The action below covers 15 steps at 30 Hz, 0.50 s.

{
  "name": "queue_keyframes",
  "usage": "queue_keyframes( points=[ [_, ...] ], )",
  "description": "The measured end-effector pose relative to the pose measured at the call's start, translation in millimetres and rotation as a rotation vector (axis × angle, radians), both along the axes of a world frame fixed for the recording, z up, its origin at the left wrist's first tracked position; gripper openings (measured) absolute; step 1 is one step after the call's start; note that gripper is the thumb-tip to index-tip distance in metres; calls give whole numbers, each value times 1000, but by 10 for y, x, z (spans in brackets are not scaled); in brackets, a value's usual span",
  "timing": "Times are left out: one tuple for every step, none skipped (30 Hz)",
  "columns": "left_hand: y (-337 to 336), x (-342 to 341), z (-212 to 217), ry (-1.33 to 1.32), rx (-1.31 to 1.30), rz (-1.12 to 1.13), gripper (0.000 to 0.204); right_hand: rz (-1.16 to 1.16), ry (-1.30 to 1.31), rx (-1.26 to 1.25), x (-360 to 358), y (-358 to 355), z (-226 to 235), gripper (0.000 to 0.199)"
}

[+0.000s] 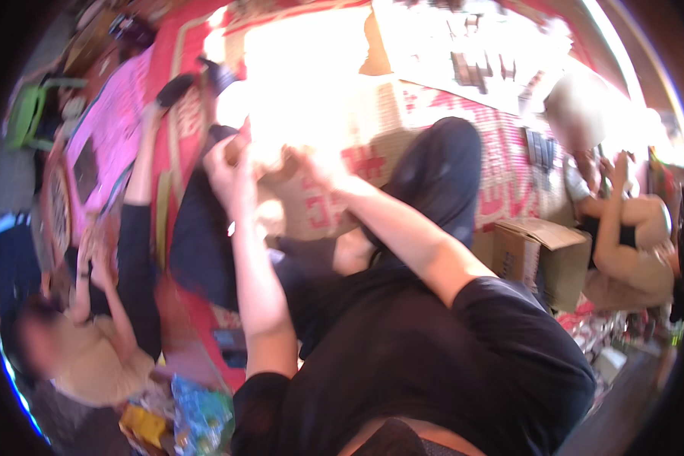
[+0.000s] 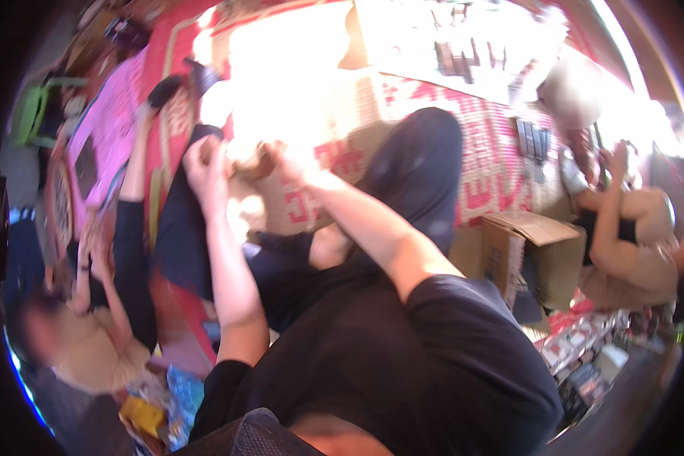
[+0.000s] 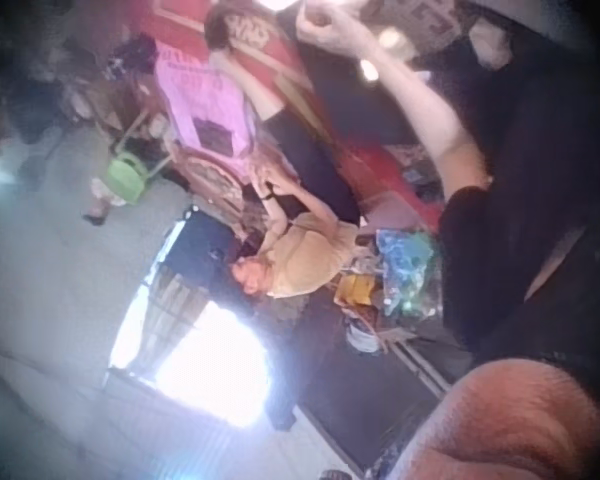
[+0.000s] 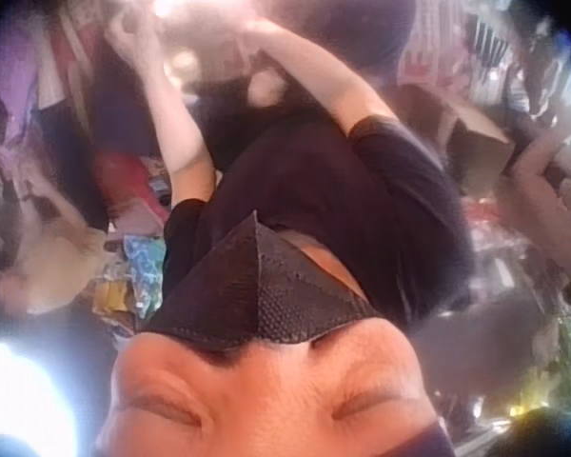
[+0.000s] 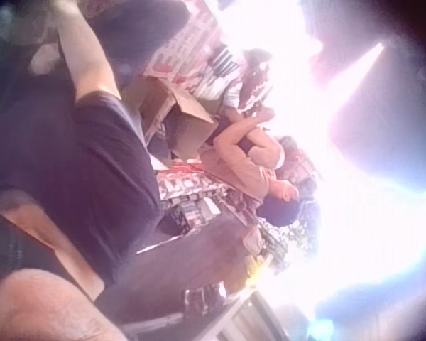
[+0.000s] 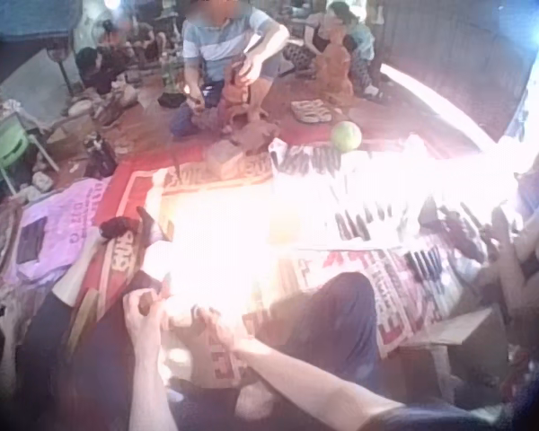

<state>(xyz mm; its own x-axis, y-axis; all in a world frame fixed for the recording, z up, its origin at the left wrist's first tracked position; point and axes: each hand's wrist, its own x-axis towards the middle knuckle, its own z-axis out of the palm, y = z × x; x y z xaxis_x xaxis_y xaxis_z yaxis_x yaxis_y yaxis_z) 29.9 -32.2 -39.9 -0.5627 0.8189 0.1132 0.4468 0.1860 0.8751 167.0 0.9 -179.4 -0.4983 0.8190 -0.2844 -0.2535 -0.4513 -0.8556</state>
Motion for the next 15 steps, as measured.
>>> queue_keyframes(
  points=[
    [49,17,14,-29,44,-63,34,-41,94,-88,-9,-26,-378,28],
    [-12,-11,51,-36,27,-42,35,16,-44,253,42,-60,-342,29],
    [-41,-2,67,-8,41,-53,30,-8,-204,591,155,-63,-297,31],
    [-7,-45,-63,-112,81,-74,26,110,-353,663,254,-39,-322,30],
    [-12,-21,-70,-27,43,-74,27,228,-510,742,388,-23,-406,30],
    [12,44,-64,-10,-20,-36,32,345,-652,830,523,-9,-459,30],
    [-16,17,-132,-10,-12,-31,38,524,-1111,904,595,39,-420,26],
    [-50,-52,-163,-67,-8,-33,41,411,-1160,943,623,44,-173,23],
    [-78,-25,-64,-22,-31,-26,44,308,-1197,975,649,-10,79,20],
    [-51,69,75,18,-58,-31,44,155,-1129,994,592,5,65,21],
    [-53,133,183,63,-87,-25,44,11,-1046,1016,516,50,59,21],
    [-45,136,172,167,-101,-46,44,-102,-927,1068,423,38,256,21],
    [-34,134,152,270,-115,-63,44,-28,-989,1044,355,39,269,21],
    [-19,146,168,380,-128,-77,44,44,-1043,1020,292,28,283,21],
    [6,96,121,486,-56,-121,41,126,-1097,1014,225,62,408,21]
  ],
)
